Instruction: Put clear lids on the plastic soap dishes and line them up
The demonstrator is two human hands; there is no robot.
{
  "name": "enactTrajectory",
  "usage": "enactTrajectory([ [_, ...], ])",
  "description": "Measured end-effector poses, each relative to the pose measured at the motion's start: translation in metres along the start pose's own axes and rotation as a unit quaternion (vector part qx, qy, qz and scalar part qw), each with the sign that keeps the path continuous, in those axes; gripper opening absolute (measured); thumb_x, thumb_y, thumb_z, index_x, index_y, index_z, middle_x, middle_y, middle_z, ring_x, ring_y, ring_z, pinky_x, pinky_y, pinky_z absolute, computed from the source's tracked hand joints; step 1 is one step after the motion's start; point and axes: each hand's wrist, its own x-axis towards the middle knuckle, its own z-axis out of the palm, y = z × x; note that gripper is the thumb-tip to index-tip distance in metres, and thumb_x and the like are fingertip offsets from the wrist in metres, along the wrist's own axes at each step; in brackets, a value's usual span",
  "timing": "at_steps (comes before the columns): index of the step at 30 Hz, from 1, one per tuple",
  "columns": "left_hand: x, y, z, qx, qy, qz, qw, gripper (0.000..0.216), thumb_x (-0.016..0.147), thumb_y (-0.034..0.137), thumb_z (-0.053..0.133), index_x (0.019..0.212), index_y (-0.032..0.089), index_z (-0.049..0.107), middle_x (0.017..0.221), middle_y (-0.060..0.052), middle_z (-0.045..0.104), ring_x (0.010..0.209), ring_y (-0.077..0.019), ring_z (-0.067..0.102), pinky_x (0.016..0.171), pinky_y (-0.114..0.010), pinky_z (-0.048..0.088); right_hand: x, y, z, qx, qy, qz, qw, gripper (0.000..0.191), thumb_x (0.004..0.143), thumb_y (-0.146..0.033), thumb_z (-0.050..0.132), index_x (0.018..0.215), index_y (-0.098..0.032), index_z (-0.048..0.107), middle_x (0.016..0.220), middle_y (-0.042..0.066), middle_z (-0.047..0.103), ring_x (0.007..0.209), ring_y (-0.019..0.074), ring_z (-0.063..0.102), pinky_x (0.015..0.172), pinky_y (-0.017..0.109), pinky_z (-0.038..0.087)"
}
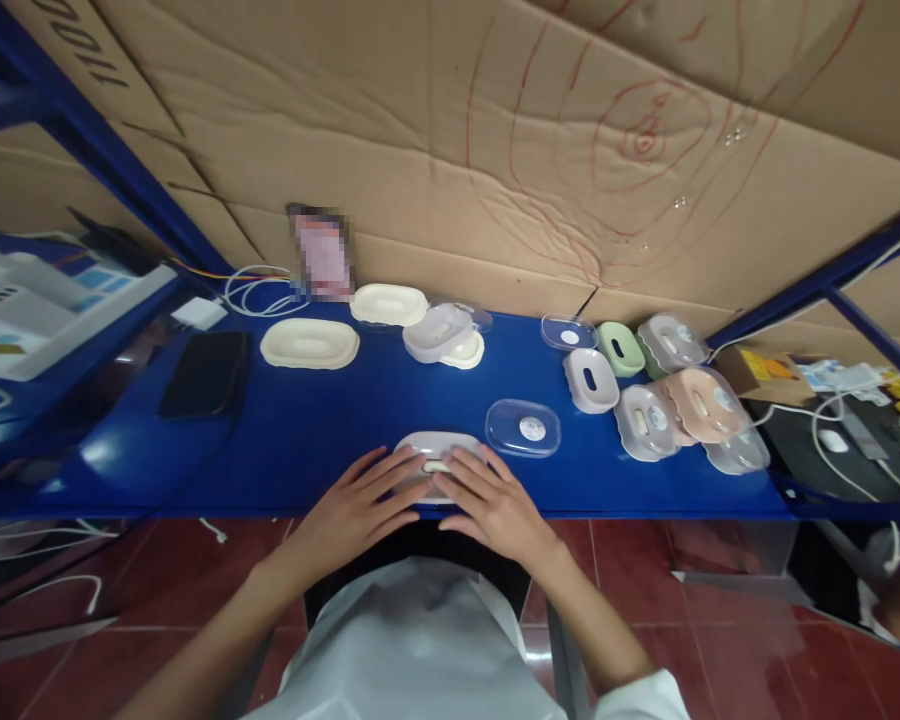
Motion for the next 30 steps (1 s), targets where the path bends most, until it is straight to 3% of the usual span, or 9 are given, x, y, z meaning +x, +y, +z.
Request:
enactTrajectory([
  [3,-0.008,-0.005,-0.006,-0.033,0.034,-0.041,0.998,0.034,0.107,0.023,0.059,0.139,0.026,0.068,0.157,-0.011,0.060,0.153,-0.0287,0.051,0.124,-0.050,0.048,-0.023,0.041,-0.010,-0.040,0.023,0.131,0.990,0.067,0.105,-0.057,0.061,0.164,-0.027,0.047,0.170,0.014,0.044,0.163,0.0396,0.032,0.126,0.071,0.034],
  [6,-0.009,-0.005,-0.007,-0.063,0.052,-0.084,0.993,0.034,0.107,0.020,0.058,0.138,0.028,0.069,0.163,-0.012,0.052,0.154,-0.0305,0.049,0.121,-0.051,0.051,-0.037,0.064,-0.020,-0.013,0.082,0.213,0.974,0.059,0.106,-0.052,0.061,0.160,-0.030,0.053,0.161,0.012,0.057,0.155,0.0370,0.045,0.122,0.064,0.045],
  [9,0.000,0.001,-0.002,-0.080,0.060,-0.104,0.990,0.045,0.105,0.025,0.063,0.149,0.032,0.060,0.173,-0.014,0.036,0.154,-0.0337,0.049,0.119,-0.052,0.053,-0.026,0.039,-0.019,0.036,0.115,0.193,0.974,0.057,0.108,-0.047,0.060,0.161,-0.031,0.051,0.156,0.011,0.061,0.146,0.0318,0.054,0.118,0.055,0.051],
  [11,0.008,0.004,0.002,-0.081,0.077,-0.112,0.987,0.058,0.104,0.029,0.066,0.159,0.033,0.049,0.179,-0.017,0.023,0.156,-0.0374,0.045,0.118,-0.055,0.053,-0.009,0.008,-0.013,0.030,0.076,0.159,0.984,0.061,0.107,-0.049,0.060,0.164,-0.031,0.047,0.162,0.011,0.056,0.150,0.0331,0.050,0.118,0.055,0.050],
  [15,0.013,-0.001,0.005,-0.106,0.046,-0.098,0.988,0.075,0.103,0.029,0.068,0.168,0.037,0.033,0.176,-0.014,0.034,0.158,-0.0345,0.043,0.122,-0.054,0.050,0.015,-0.034,0.002,-0.013,0.015,0.106,0.994,0.065,0.106,-0.050,0.062,0.166,-0.031,0.043,0.171,0.012,0.045,0.158,0.0371,0.038,0.124,0.063,0.040],
  [19,0.005,-0.007,0.003,-0.143,0.033,-0.112,0.983,0.070,0.101,0.032,0.072,0.164,0.039,0.042,0.174,-0.011,0.039,0.156,-0.0328,0.047,0.122,-0.053,0.051,0.015,-0.026,-0.003,-0.005,0.007,0.064,0.998,0.056,0.109,-0.036,0.059,0.164,-0.033,0.047,0.167,0.012,0.049,0.162,0.0361,0.032,0.124,0.064,0.038],
  [23,0.002,-0.009,0.002,-0.212,0.008,-0.166,0.963,0.080,0.092,0.039,0.083,0.162,0.039,0.045,0.173,-0.010,0.039,0.155,-0.0327,0.048,0.121,-0.050,0.052,0.019,-0.014,-0.017,0.055,-0.008,0.052,0.997,0.051,0.105,-0.050,0.064,0.155,-0.038,0.059,0.160,0.009,0.057,0.152,0.0329,0.047,0.114,0.054,0.051],
  [27,0.003,-0.009,0.002,-0.227,-0.006,-0.196,0.954,0.082,0.092,0.035,0.083,0.163,0.038,0.043,0.170,-0.009,0.044,0.155,-0.0303,0.049,0.122,-0.048,0.051,0.026,-0.017,-0.014,0.039,-0.007,0.005,0.999,0.054,0.102,-0.055,0.068,0.153,-0.037,0.061,0.163,0.007,0.055,0.159,0.0382,0.036,0.124,0.067,0.040],
  [30,0.002,-0.008,0.003,-0.213,-0.002,-0.186,0.959,0.076,0.092,0.035,0.082,0.160,0.039,0.048,0.172,-0.008,0.042,0.155,-0.0301,0.049,0.122,-0.047,0.051,0.024,-0.016,-0.005,0.044,0.000,-0.016,0.999,0.057,0.102,-0.055,0.068,0.154,-0.034,0.060,0.167,0.007,0.051,0.164,0.0349,0.031,0.130,0.065,0.035],
])
